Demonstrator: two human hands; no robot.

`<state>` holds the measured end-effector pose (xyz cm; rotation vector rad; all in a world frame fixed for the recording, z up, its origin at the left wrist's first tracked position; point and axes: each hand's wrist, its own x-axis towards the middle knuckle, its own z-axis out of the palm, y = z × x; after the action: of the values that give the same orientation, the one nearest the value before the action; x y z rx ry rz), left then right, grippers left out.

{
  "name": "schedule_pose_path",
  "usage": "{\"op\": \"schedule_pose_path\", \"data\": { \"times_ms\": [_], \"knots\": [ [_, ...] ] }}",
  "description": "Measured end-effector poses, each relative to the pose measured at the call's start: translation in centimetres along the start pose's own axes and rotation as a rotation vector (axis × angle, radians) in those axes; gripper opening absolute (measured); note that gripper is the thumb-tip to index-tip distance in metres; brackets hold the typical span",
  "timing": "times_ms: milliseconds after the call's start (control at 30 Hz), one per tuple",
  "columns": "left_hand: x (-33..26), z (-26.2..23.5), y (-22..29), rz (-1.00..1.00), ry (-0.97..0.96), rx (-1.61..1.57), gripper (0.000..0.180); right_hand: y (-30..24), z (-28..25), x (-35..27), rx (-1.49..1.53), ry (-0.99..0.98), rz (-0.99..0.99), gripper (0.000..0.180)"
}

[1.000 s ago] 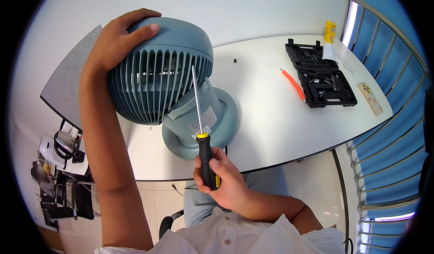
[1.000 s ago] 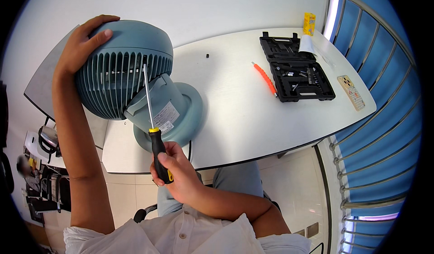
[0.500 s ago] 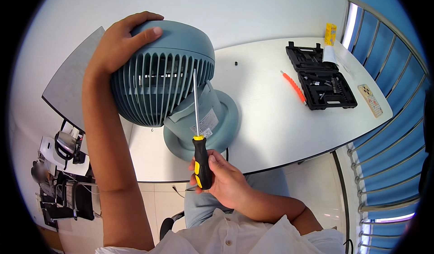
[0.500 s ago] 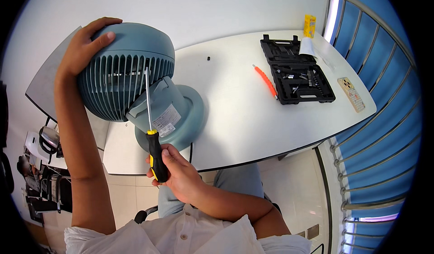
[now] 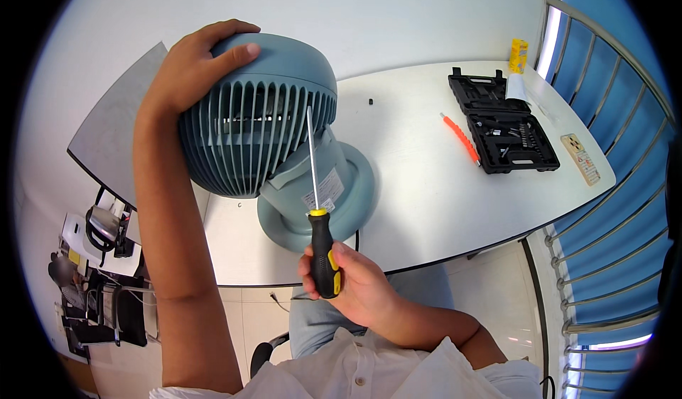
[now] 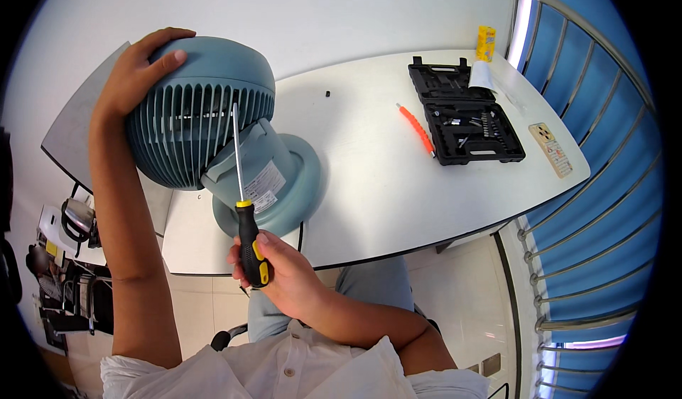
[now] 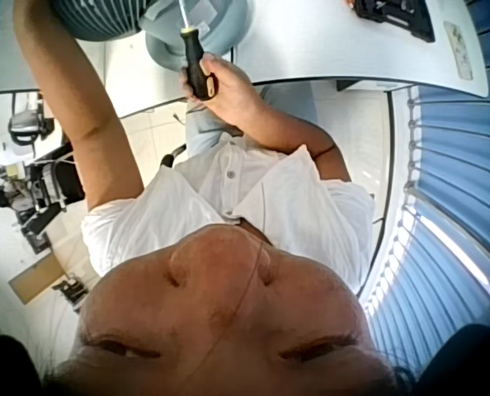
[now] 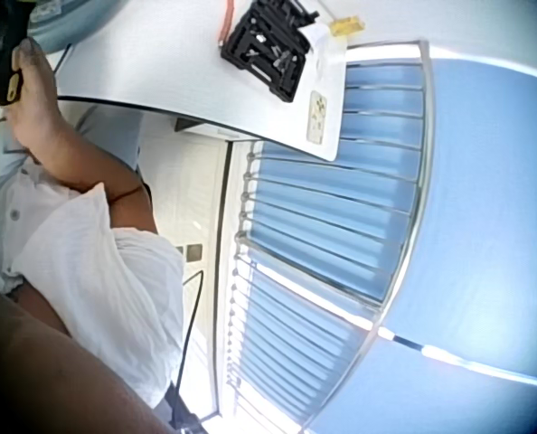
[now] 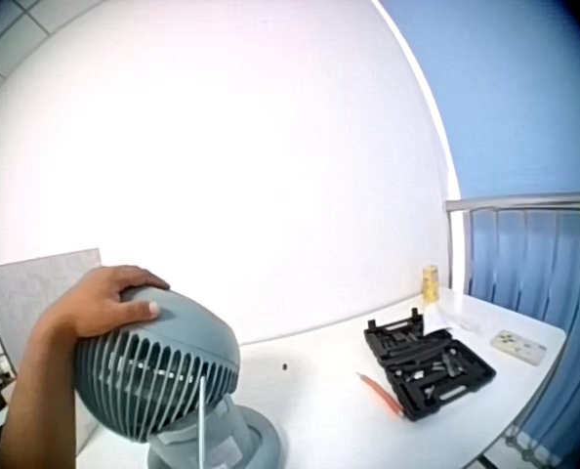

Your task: The person uses a screwdriver to tighten screws on the back and front grilles of a teal desk fan. They then rotate the fan head, press the control buttons on the base, and insert a small black component into a slot on the base.

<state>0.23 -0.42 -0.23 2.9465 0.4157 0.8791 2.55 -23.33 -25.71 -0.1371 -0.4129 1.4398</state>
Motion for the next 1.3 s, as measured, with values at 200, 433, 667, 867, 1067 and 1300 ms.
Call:
{"op": "schedule_pose_path", "data": {
  "times_ms": [200, 433, 667, 867, 1067, 1300],
  "knots": [
    [-0.2, -0.2, -0.4, 0.026, -0.001, -0.005, 0.052, -0.9, 1.3, -0.2, -0.124, 0.158, 0.072, 0.033],
    [-0.7, -0.3, -0.7, 0.019, -0.007, -0.064, 0.051, 0.0, 1.7, -0.3, -0.199, 0.226, -0.008, 0.026],
    [-0.5, -0.3, -0.8, 0.022, 0.001, -0.056, 0.052, 0.2, 1.4, -0.3, -0.032, 0.021, 0.065, 0.039],
    [-0.6, -0.6, -0.4, -0.002, -0.048, -0.064, 0.051, -1.1, 1.6, -0.2, 0.092, -0.017, 0.125, 0.038],
    [-0.6, -0.3, -1.0, 0.029, 0.005, -0.058, 0.052, -0.1, 1.2, -0.3, -0.004, 0.137, -0.019, 0.026],
    [-0.5, -0.4, -0.8, 0.030, -0.003, -0.041, 0.052, -0.4, 0.9, 0.1, -0.016, 0.202, 0.080, 0.029]
  ]
}}
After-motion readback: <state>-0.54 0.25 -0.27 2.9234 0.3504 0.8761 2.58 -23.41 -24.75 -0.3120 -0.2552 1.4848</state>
